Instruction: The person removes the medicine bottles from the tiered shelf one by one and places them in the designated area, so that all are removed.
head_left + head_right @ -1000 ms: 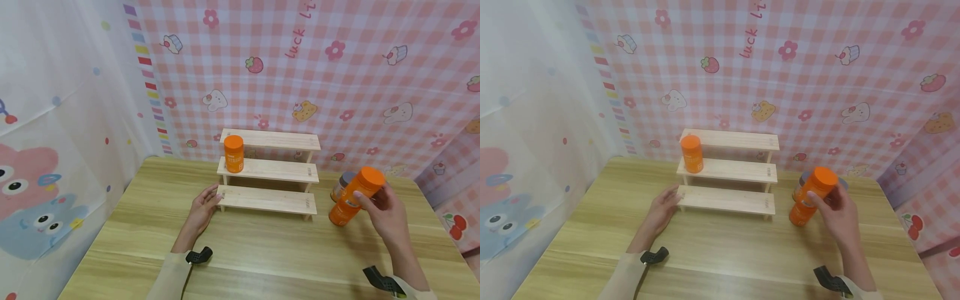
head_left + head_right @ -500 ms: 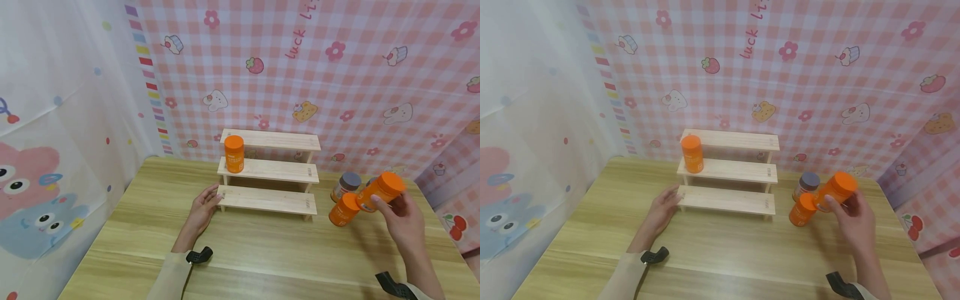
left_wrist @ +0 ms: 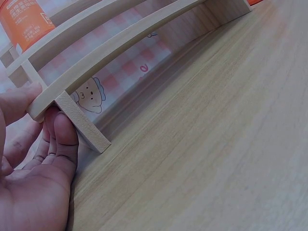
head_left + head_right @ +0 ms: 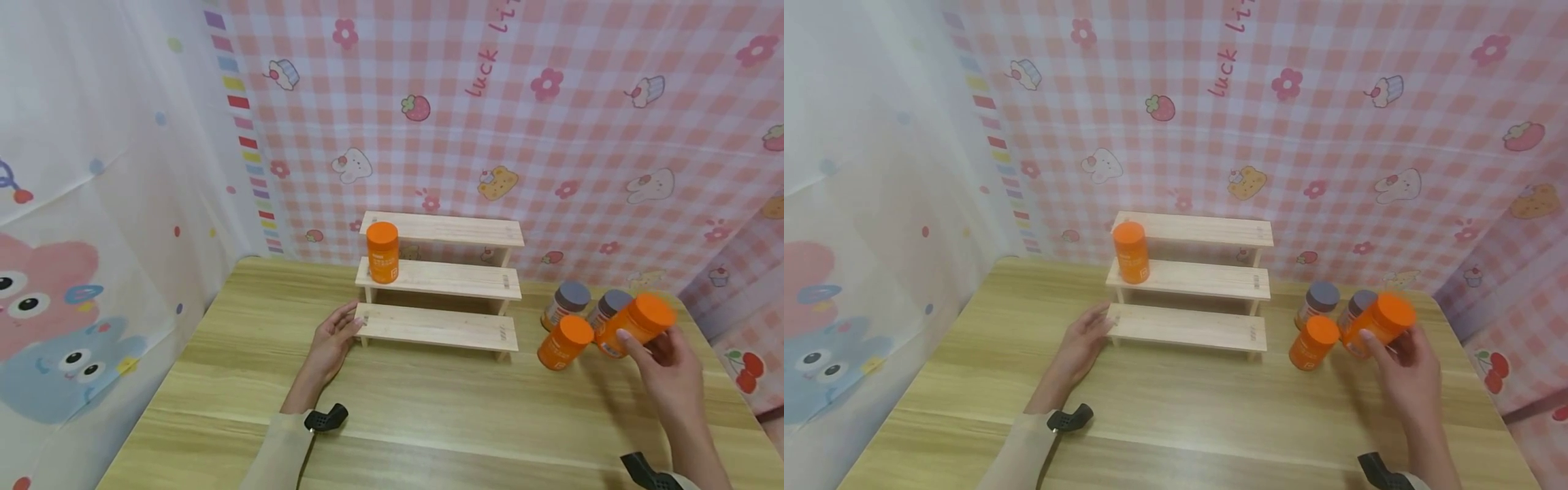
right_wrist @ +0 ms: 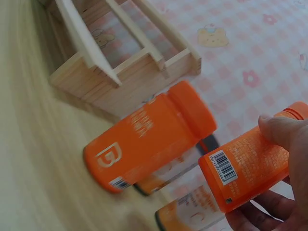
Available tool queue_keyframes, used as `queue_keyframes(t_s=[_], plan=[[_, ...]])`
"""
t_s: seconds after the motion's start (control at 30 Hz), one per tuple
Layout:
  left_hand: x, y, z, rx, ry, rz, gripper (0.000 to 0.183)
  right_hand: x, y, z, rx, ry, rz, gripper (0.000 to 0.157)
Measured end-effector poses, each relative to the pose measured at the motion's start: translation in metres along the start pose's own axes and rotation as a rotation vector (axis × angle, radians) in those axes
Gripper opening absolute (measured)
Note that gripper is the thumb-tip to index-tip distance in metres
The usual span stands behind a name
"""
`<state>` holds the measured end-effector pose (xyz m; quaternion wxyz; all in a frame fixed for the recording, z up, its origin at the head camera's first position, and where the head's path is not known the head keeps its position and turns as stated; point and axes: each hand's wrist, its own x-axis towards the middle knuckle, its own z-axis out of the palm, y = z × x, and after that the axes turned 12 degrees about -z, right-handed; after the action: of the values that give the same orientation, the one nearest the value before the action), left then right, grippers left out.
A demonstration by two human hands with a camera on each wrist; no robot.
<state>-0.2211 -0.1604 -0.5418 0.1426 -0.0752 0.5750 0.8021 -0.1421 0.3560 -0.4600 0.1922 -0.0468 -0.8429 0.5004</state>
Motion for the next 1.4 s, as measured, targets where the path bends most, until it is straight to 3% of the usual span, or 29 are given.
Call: queue_keyframes(t_s=[0.77,1.2,1.4], plan=[[0.000,0.000,0.003,-0.004,0.010,-0.001,0.052,-0.019,0.048,0.006,-0.101,-0.102,0.116,0.069],[-0.001,0.000,0.001,-0.001,0.011,-0.005,0.052,-0.020,0.047,0.006,-0.118,-0.150,0.127,0.077],[-0.001,0.001,0.001,0.012,0.005,-0.007,0.052,-0.018,0.037,0.003,-0.146,-0.131,0.065,0.081]])
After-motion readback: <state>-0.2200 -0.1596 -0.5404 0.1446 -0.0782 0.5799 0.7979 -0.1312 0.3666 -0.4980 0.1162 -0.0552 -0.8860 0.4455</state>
